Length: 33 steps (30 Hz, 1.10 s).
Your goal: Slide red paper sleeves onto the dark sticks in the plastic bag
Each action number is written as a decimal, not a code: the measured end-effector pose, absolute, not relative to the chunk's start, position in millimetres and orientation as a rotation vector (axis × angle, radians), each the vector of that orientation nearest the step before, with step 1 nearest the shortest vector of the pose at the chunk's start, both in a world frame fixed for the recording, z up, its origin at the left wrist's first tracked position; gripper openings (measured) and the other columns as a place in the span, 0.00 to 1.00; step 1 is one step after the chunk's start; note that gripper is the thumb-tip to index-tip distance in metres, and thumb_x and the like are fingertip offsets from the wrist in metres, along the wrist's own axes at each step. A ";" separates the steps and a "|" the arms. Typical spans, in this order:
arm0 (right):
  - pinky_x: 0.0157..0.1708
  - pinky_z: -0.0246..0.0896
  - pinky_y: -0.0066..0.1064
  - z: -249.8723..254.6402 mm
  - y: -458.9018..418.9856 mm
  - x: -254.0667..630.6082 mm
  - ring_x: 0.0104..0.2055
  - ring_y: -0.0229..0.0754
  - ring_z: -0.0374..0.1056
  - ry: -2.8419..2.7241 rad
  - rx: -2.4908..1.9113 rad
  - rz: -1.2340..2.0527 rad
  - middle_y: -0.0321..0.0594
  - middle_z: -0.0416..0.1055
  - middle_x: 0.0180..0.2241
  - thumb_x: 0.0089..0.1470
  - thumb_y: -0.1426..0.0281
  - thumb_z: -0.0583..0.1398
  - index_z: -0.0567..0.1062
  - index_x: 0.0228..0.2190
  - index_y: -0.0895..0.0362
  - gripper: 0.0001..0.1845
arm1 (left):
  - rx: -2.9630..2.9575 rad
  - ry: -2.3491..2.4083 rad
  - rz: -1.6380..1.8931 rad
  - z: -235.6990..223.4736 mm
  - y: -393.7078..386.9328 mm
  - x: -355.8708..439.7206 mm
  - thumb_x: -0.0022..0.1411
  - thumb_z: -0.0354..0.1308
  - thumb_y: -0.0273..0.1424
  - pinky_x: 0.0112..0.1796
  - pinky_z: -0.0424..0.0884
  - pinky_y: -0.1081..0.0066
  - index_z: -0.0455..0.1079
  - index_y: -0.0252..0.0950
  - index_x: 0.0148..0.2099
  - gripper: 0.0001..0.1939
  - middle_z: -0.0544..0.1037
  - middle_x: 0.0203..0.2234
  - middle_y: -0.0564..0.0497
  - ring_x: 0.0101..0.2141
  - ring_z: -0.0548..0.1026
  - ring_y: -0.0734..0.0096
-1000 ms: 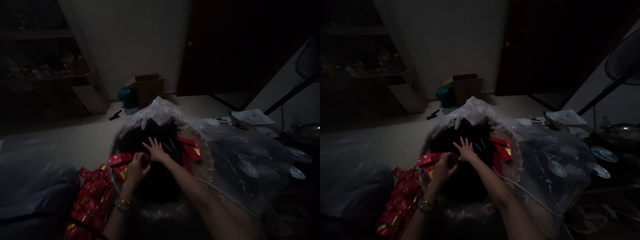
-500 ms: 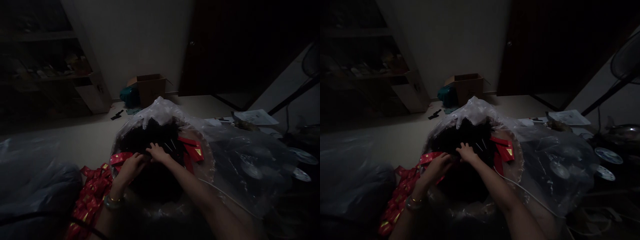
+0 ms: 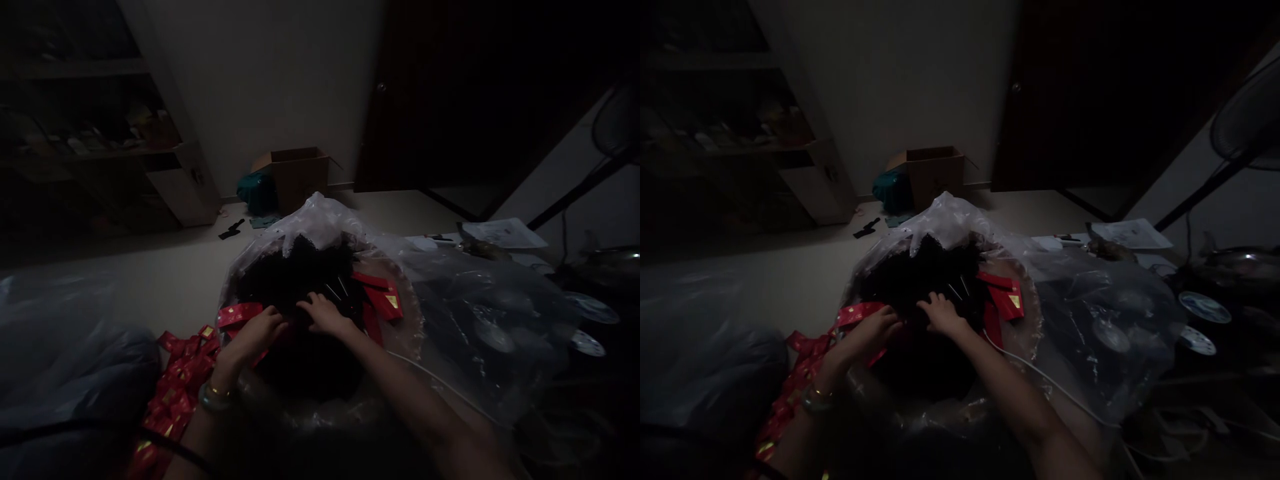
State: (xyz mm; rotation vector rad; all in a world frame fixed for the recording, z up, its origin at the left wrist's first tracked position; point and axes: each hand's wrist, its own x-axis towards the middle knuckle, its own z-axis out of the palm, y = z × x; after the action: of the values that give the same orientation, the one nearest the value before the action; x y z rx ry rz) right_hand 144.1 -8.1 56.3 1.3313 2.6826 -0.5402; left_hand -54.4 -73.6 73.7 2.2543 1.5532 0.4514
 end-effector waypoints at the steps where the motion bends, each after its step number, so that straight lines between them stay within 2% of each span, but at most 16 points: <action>1: 0.50 0.58 0.48 53.5 -9.6 144.4 0.59 0.60 0.55 2.666 1.390 -0.529 0.55 0.51 0.60 0.43 0.66 0.66 0.55 0.61 0.49 0.45 | 2.245 1.573 0.453 73.8 -73.8 -52.1 0.65 0.47 0.35 0.33 0.67 0.72 0.74 0.37 0.35 0.15 0.73 0.34 0.48 0.30 0.72 0.71; 4: 0.53 0.48 0.61 40.2 -18.4 141.2 0.64 0.72 0.40 2.563 1.309 -0.602 0.59 0.33 0.66 0.31 0.61 0.72 0.43 0.64 0.47 0.65 | 2.173 1.636 0.465 77.7 -73.8 -44.4 0.67 0.41 0.35 0.33 0.66 0.72 0.72 0.36 0.33 0.19 0.75 0.31 0.47 0.29 0.73 0.70; 5: 0.53 0.46 0.64 35.7 -21.5 139.1 0.64 0.74 0.37 2.549 1.269 -0.596 0.58 0.30 0.66 0.27 0.61 0.73 0.42 0.64 0.46 0.68 | 2.130 1.684 0.460 80.2 -73.4 -42.0 0.68 0.40 0.34 0.32 0.66 0.71 0.72 0.36 0.32 0.21 0.75 0.29 0.47 0.28 0.73 0.70; 7: 0.52 0.47 0.64 29.3 -24.2 134.6 0.63 0.74 0.39 2.564 1.302 -0.519 0.55 0.27 0.67 0.26 0.64 0.74 0.44 0.63 0.44 0.68 | 2.050 1.788 0.446 86.5 -72.0 -37.6 0.67 0.40 0.32 0.32 0.66 0.71 0.72 0.35 0.31 0.21 0.76 0.27 0.46 0.28 0.73 0.68; 9: 0.50 0.53 0.60 28.6 -19.4 131.6 0.62 0.70 0.45 2.591 1.411 -0.461 0.55 0.29 0.67 0.30 0.66 0.73 0.48 0.62 0.45 0.62 | 2.028 1.819 0.462 93.9 -70.0 -33.8 0.64 0.44 0.28 0.35 0.66 0.71 0.73 0.34 0.35 0.16 0.78 0.31 0.45 0.32 0.75 0.67; 11: 0.48 0.59 0.53 33.2 -7.6 131.3 0.59 0.65 0.52 2.598 1.526 -0.456 0.54 0.36 0.66 0.34 0.68 0.71 0.52 0.61 0.47 0.55 | 2.068 1.797 0.484 101.4 -67.9 -30.0 0.60 0.47 0.24 0.38 0.67 0.72 0.74 0.34 0.41 0.14 0.79 0.37 0.45 0.36 0.75 0.67; 15: 0.44 0.63 0.42 46.2 14.6 136.4 0.54 0.55 0.60 2.578 1.740 -0.500 0.51 0.52 0.59 0.44 0.70 0.65 0.57 0.59 0.49 0.42 | 2.140 1.881 0.342 112.1 -64.7 -22.9 0.57 0.50 0.25 0.44 0.65 0.67 0.75 0.35 0.43 0.15 0.79 0.39 0.46 0.38 0.75 0.63; 18: 0.44 0.63 0.44 48.1 9.8 138.3 0.55 0.59 0.59 2.586 1.637 -0.528 0.53 0.51 0.59 0.41 0.66 0.68 0.56 0.59 0.47 0.46 | 2.079 1.948 0.278 111.7 -63.4 -21.0 0.57 0.51 0.28 0.45 0.65 0.66 0.73 0.36 0.47 0.17 0.79 0.42 0.46 0.41 0.75 0.61; 20: 0.42 0.64 0.45 45.5 -1.2 136.8 0.54 0.61 0.58 2.617 1.520 -0.486 0.54 0.52 0.58 0.38 0.68 0.69 0.58 0.58 0.47 0.47 | 2.026 1.941 0.302 108.3 -63.0 -22.4 0.56 0.51 0.27 0.45 0.67 0.67 0.72 0.35 0.50 0.19 0.78 0.45 0.45 0.44 0.75 0.61; 23: 0.39 0.65 0.41 41.6 -11.9 133.9 0.50 0.56 0.63 2.702 1.443 -0.524 0.51 0.59 0.52 0.41 0.74 0.66 0.66 0.52 0.49 0.35 | 1.963 1.879 0.409 104.4 -62.6 -27.7 0.55 0.47 0.22 0.48 0.66 0.69 0.73 0.34 0.49 0.21 0.78 0.46 0.46 0.47 0.74 0.64; 25: 0.40 0.64 0.38 41.5 -7.9 134.2 0.45 0.50 0.66 2.783 1.385 -0.765 0.46 0.63 0.47 0.40 0.75 0.65 0.69 0.48 0.51 0.30 | 1.921 1.851 0.465 105.0 -62.8 -32.5 0.54 0.45 0.20 0.47 0.67 0.70 0.75 0.34 0.46 0.23 0.79 0.44 0.47 0.45 0.75 0.65; 27: 0.44 0.63 0.35 43.2 4.1 137.0 0.45 0.45 0.66 2.874 1.338 -1.090 0.42 0.65 0.44 0.40 0.74 0.65 0.70 0.47 0.52 0.29 | 1.891 1.827 0.469 107.1 -63.3 -37.5 0.52 0.44 0.19 0.44 0.69 0.70 0.76 0.35 0.45 0.24 0.80 0.42 0.47 0.42 0.77 0.66; 29: 0.48 0.60 0.34 45.3 17.8 141.9 0.49 0.44 0.64 2.904 1.421 -1.329 0.43 0.64 0.47 0.40 0.73 0.65 0.67 0.51 0.54 0.34 | 1.879 1.781 0.453 108.6 -63.7 -41.7 0.49 0.46 0.18 0.42 0.70 0.70 0.74 0.34 0.48 0.26 0.80 0.42 0.47 0.39 0.77 0.65; 31: 0.51 0.59 0.35 45.7 26.2 147.1 0.52 0.45 0.62 2.831 1.648 -1.388 0.48 0.60 0.52 0.44 0.70 0.64 0.61 0.57 0.56 0.38 | 1.884 1.726 0.455 107.6 -63.9 -44.8 0.47 0.48 0.18 0.43 0.70 0.69 0.72 0.33 0.51 0.28 0.79 0.43 0.47 0.40 0.77 0.64; 33: 0.52 0.58 0.39 43.5 25.0 150.1 0.55 0.48 0.61 2.740 1.766 -1.296 0.53 0.53 0.57 0.45 0.68 0.63 0.55 0.60 0.56 0.42 | 1.897 1.686 0.489 104.9 -64.0 -46.8 0.45 0.50 0.19 0.44 0.69 0.68 0.72 0.33 0.51 0.29 0.79 0.43 0.46 0.42 0.77 0.63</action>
State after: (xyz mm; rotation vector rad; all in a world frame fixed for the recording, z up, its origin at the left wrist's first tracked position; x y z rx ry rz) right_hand 150.1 25.0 43.5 1.7658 2.7404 -1.2959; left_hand -46.8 -64.0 104.9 1.8969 1.6861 0.4892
